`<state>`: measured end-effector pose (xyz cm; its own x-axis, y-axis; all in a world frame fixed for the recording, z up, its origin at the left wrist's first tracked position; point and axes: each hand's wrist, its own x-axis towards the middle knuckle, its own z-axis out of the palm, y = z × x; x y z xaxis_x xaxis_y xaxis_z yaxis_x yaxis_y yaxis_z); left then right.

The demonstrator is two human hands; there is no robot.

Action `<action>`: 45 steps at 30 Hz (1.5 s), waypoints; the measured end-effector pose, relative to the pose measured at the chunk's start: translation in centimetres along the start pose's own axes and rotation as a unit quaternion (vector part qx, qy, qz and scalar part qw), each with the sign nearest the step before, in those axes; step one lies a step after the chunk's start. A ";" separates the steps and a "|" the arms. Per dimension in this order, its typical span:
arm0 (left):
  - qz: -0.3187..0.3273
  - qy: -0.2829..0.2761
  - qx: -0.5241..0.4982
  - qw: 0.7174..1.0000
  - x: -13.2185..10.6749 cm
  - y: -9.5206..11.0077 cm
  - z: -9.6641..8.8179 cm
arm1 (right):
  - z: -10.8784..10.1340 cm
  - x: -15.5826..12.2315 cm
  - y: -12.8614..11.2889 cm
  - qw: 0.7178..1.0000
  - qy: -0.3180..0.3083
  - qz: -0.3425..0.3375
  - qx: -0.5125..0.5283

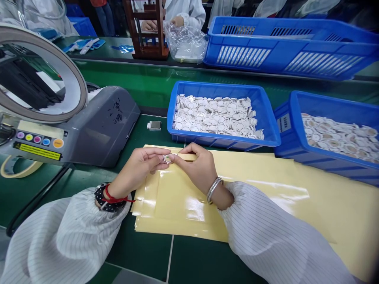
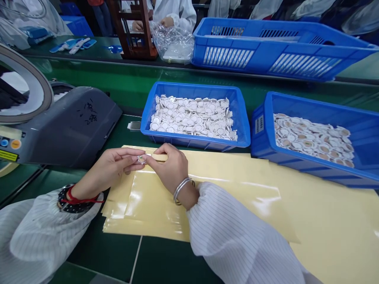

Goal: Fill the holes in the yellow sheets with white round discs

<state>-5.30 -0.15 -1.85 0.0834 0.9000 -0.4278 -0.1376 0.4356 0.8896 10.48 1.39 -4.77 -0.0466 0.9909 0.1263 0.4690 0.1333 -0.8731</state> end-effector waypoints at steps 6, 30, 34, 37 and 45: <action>-0.002 0.002 0.016 1.000 0.1 -0.2 -0.2 | 0.0 0.0 0.0 1.000 0.002 -0.007 -0.008; 0.003 -0.001 0.044 0.999 0.1 -0.1 -0.1 | 0.1 0.0 -0.1 0.999 0.012 -0.023 -0.038; 0.000 0.005 0.047 0.999 0.0 0.0 0.0 | 0.1 -0.1 -0.1 0.999 0.015 -0.024 -0.039; 0.002 0.004 0.051 0.999 0.0 0.1 0.0 | 0.1 -0.1 -0.1 0.999 0.015 -0.025 -0.037; 0.042 0.000 0.084 0.996 -0.1 -0.2 0.2 | 0.3 -0.4 0.0 0.994 0.027 -0.071 -0.077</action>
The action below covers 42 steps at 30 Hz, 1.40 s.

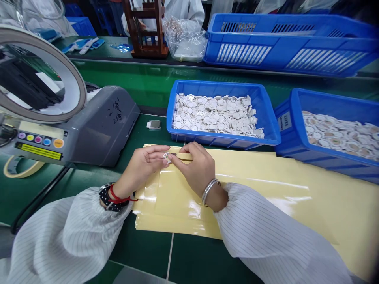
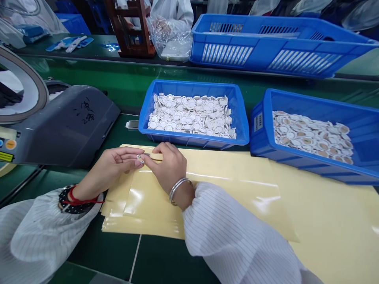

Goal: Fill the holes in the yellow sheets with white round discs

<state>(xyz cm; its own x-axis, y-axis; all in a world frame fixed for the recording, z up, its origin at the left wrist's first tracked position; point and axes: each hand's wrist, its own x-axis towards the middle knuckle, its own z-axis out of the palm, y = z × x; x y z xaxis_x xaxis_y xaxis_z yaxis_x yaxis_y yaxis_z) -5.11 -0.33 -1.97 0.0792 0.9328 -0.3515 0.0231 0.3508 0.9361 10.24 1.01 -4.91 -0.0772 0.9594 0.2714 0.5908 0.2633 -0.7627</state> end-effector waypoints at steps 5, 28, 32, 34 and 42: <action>-0.018 0.006 -0.023 1.000 0.0 -0.1 0.1 | 0.0 -0.1 0.0 0.998 0.044 -0.010 -0.037; 0.057 -0.112 -0.146 0.981 -2.0 5.5 4.4 | -9.1 1.5 -4.1 0.980 -0.099 -0.164 0.054; 0.096 -0.223 -0.100 0.965 -2.9 5.8 5.0 | -13.5 1.4 -2.9 0.970 -0.013 -0.244 -0.002; 0.178 -0.242 0.080 0.950 -2.9 4.3 5.0 | -16.2 1.9 -1.0 0.972 0.093 -0.210 -0.046; 0.340 -0.242 0.585 0.695 -1.9 -2.2 4.5 | -24.0 1.7 6.5 0.927 0.239 -0.010 -0.289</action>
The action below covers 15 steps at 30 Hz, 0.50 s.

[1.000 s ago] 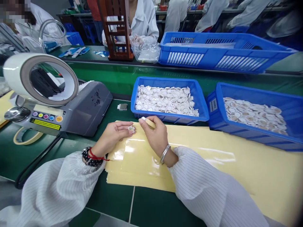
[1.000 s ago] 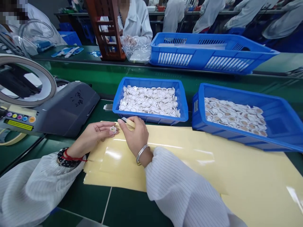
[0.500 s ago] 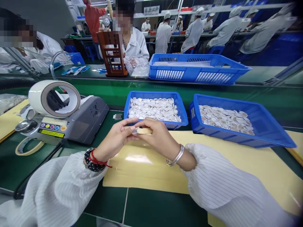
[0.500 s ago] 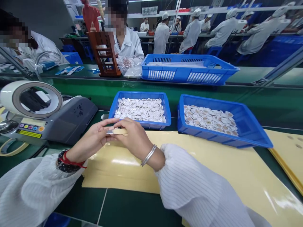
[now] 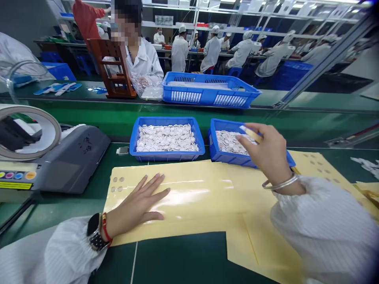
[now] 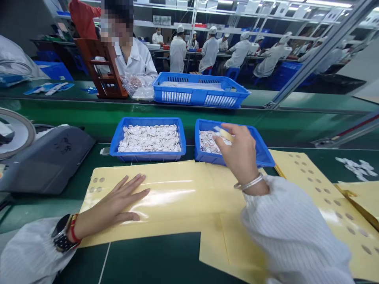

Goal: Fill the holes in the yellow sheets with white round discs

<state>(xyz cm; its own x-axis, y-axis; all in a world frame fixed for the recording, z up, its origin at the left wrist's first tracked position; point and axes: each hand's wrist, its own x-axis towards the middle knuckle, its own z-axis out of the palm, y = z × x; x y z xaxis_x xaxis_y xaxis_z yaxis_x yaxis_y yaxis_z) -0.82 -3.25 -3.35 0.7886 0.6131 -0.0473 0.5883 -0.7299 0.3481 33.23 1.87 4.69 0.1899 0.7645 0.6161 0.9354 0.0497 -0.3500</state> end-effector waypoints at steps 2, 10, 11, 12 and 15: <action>0.006 0.011 0.033 0.999 -0.2 -0.1 0.2 | -0.3 -1.4 0.6 0.998 -0.059 -0.007 0.021; -0.023 0.090 0.067 0.993 -0.3 -0.8 -0.1 | -1.6 -6.4 1.7 0.964 -0.254 0.025 0.074; -0.030 0.096 0.067 0.993 -0.2 -0.8 -0.3 | -1.7 -6.8 1.6 0.961 -0.264 0.023 0.073; -0.037 0.098 0.064 0.992 0.0 -0.9 -0.5 | -1.8 -7.1 1.3 0.959 -0.272 0.018 0.072; -0.051 0.077 0.040 0.995 0.4 -0.8 -1.8 | -1.9 -8.1 -0.1 0.953 -0.293 -0.025 0.078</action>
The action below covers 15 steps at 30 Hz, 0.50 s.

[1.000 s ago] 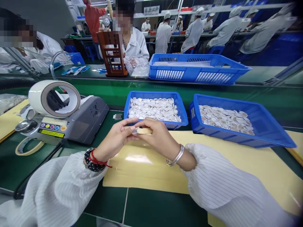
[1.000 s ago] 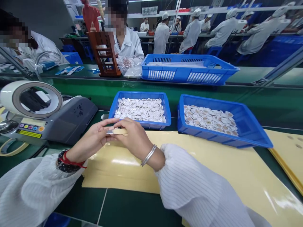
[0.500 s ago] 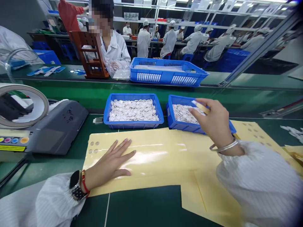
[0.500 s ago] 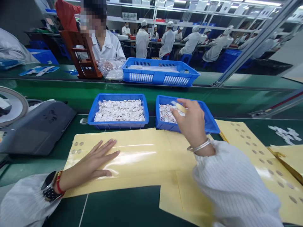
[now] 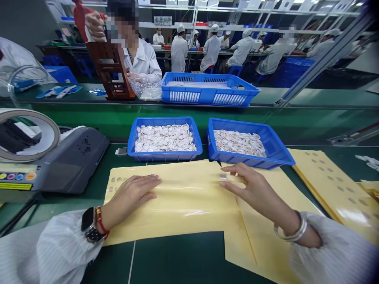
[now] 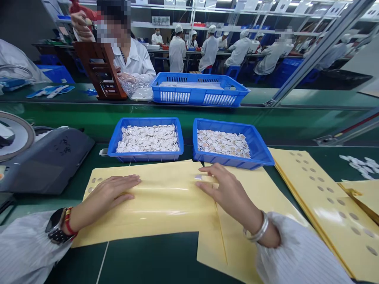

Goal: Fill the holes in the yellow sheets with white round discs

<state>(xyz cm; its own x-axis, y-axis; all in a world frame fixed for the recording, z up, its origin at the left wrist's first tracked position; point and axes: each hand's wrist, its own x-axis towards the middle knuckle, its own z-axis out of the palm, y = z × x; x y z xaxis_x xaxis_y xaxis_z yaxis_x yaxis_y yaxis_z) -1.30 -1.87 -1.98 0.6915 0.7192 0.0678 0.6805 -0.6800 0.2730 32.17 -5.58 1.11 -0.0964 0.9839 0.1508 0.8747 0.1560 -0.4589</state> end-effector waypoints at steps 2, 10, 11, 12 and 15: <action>-0.009 -0.028 -0.022 0.999 0.5 0.1 -1.2 | 0.4 -0.4 -1.3 0.999 -0.022 -0.044 -0.011; -0.036 -0.169 -0.139 0.975 3.2 -0.2 -6.3 | 1.4 -0.5 -4.2 0.964 -0.079 -0.224 -0.120; -0.031 -0.186 -0.163 0.969 3.6 -0.3 -6.6 | 1.6 -0.4 -4.3 0.960 -0.081 -0.235 -0.127; -0.022 -0.202 -0.188 0.961 4.0 -0.5 -6.9 | 1.8 -0.3 -4.3 0.957 -0.077 -0.244 -0.133; -0.002 -0.257 -0.245 0.935 5.1 -1.1 -7.3 | 2.3 0.2 -4.0 0.953 -0.035 -0.269 -0.133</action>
<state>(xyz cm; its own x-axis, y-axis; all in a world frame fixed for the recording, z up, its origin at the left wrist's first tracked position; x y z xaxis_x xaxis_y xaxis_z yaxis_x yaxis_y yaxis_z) -0.28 3.58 5.03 0.7998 0.4721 -0.3706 0.5778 -0.4388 0.6881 27.62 -5.82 0.98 -0.5874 0.7732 0.2390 0.7788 0.6204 -0.0930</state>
